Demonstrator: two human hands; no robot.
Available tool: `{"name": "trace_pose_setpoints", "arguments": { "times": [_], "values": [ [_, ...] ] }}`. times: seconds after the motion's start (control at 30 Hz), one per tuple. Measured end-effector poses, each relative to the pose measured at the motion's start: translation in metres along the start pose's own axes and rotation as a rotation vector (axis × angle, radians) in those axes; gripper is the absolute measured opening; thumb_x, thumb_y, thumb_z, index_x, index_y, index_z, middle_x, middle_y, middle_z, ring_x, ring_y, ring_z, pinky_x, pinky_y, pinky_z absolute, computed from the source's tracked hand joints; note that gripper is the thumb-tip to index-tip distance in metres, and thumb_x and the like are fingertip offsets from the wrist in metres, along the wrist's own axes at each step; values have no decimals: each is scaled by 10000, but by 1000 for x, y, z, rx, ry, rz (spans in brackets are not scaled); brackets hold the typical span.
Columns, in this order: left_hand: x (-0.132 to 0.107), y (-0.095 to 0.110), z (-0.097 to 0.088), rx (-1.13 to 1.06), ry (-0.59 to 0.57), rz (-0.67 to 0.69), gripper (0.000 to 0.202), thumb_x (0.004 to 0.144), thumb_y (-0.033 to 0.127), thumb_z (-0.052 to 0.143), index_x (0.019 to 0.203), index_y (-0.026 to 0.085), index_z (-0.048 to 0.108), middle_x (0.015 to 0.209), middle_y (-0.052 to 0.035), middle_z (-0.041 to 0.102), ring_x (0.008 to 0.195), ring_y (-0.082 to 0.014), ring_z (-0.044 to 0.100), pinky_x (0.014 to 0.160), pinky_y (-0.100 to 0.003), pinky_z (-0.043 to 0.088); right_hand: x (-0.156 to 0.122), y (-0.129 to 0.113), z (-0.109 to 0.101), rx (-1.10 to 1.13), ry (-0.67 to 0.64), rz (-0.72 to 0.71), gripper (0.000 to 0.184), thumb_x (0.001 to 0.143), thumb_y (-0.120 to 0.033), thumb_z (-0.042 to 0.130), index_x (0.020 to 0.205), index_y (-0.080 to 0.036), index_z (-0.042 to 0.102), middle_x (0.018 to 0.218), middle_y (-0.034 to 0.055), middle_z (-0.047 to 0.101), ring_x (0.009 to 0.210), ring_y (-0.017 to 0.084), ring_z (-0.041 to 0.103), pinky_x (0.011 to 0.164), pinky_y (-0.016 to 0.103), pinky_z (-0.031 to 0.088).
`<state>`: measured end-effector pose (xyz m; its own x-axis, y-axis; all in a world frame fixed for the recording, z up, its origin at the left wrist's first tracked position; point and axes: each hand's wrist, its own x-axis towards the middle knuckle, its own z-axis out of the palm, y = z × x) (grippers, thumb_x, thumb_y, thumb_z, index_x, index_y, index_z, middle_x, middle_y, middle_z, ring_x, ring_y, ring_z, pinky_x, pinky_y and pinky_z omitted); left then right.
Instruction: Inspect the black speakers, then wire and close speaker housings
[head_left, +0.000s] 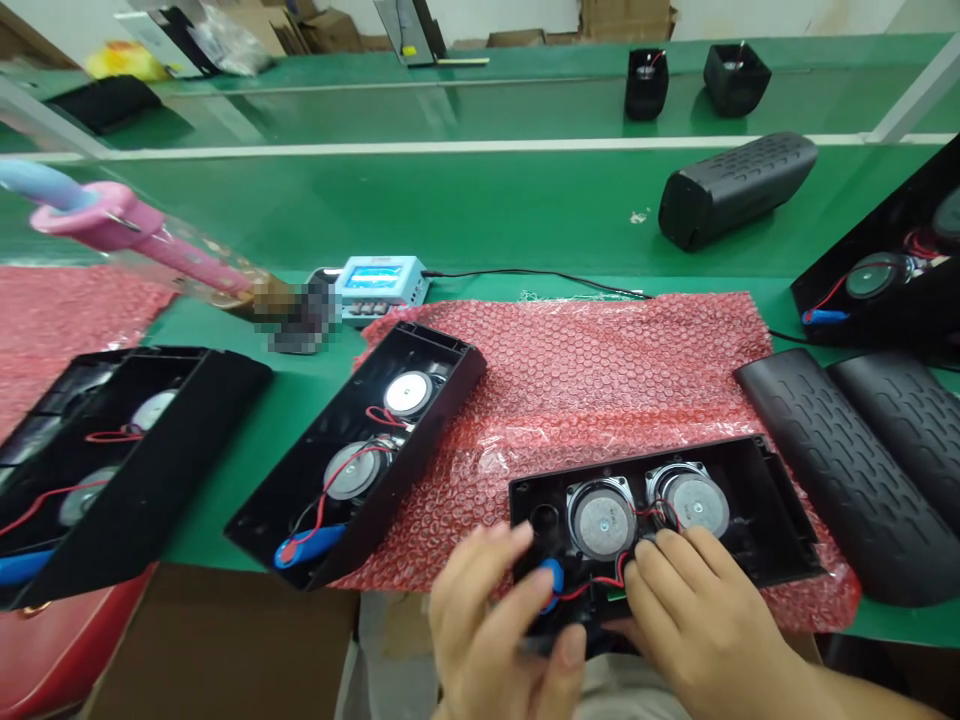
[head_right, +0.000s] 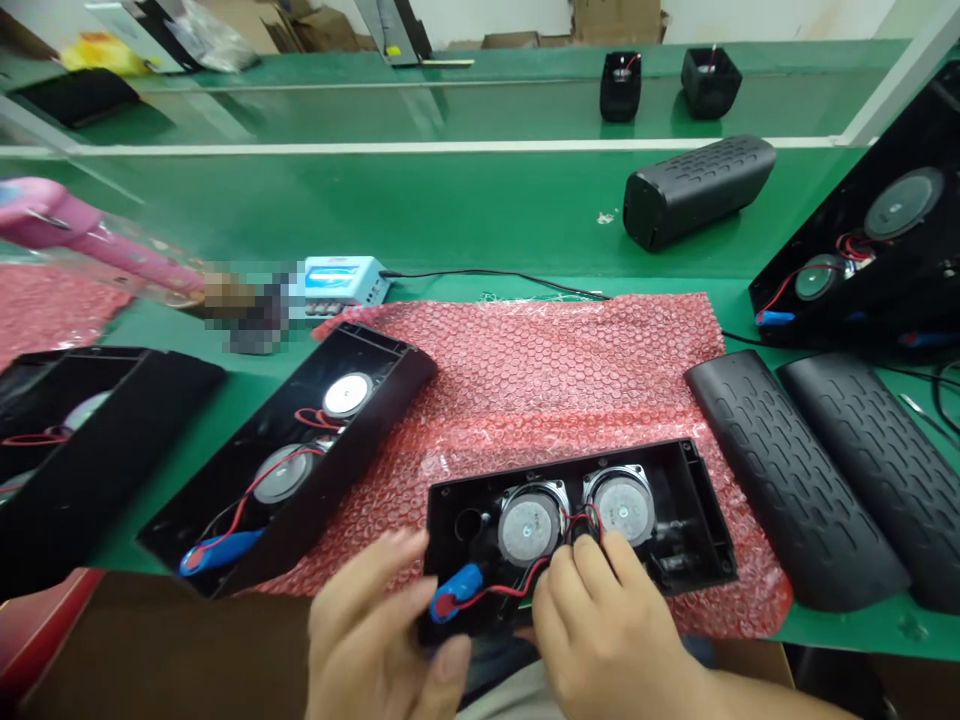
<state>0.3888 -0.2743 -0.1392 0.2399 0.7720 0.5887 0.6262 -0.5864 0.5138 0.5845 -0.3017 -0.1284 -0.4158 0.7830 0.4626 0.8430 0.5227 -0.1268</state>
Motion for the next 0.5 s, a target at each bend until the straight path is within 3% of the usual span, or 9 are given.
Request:
{"name": "trace_pose_setpoints", "arguments": {
  "times": [0.1, 0.2, 0.33, 0.5],
  "values": [
    [9, -8, 8, -130, -58, 6, 322, 877, 303, 481, 1157, 156, 543, 1357, -165, 503, 1262, -320, 465, 1022, -537, 402, 1, -2, 2, 11, -4, 22, 361, 997, -220, 366, 832, -87, 658, 806, 113, 649, 759, 251, 541, 794, 417, 378],
    [6, -11, 17, -263, -116, -23, 330, 930, 373, 402, 1138, 168, 556, 1484, -156, 369, 1365, -336, 353, 1090, -574, 309, 3, -5, 3, -15, -12, 88, 416, 1008, -257, 333, 797, -94, 653, 766, 116, 633, 707, 242, 514, 779, 420, 363],
    [-3, -11, 23, -337, -92, -20, 331, 934, 362, 418, 1189, 184, 530, 1549, -145, 255, 1417, -348, 259, 1114, -607, 240, 8, -12, 5, -43, -18, 144, 494, 1017, -303, 302, 692, -118, 625, 721, 115, 618, 675, 240, 504, 752, 417, 355],
    [-4, -15, 25, -443, -125, -99, 505, 923, 388, 453, 1376, 177, 379, 1578, -185, 118, 1451, -374, 114, 1124, -622, 203, 6, -20, 7, -108, 231, 42, 213, 948, -165, 481, 844, -107, 657, 793, 99, 658, 781, 242, 572, 799, 405, 400]
  ]
}}
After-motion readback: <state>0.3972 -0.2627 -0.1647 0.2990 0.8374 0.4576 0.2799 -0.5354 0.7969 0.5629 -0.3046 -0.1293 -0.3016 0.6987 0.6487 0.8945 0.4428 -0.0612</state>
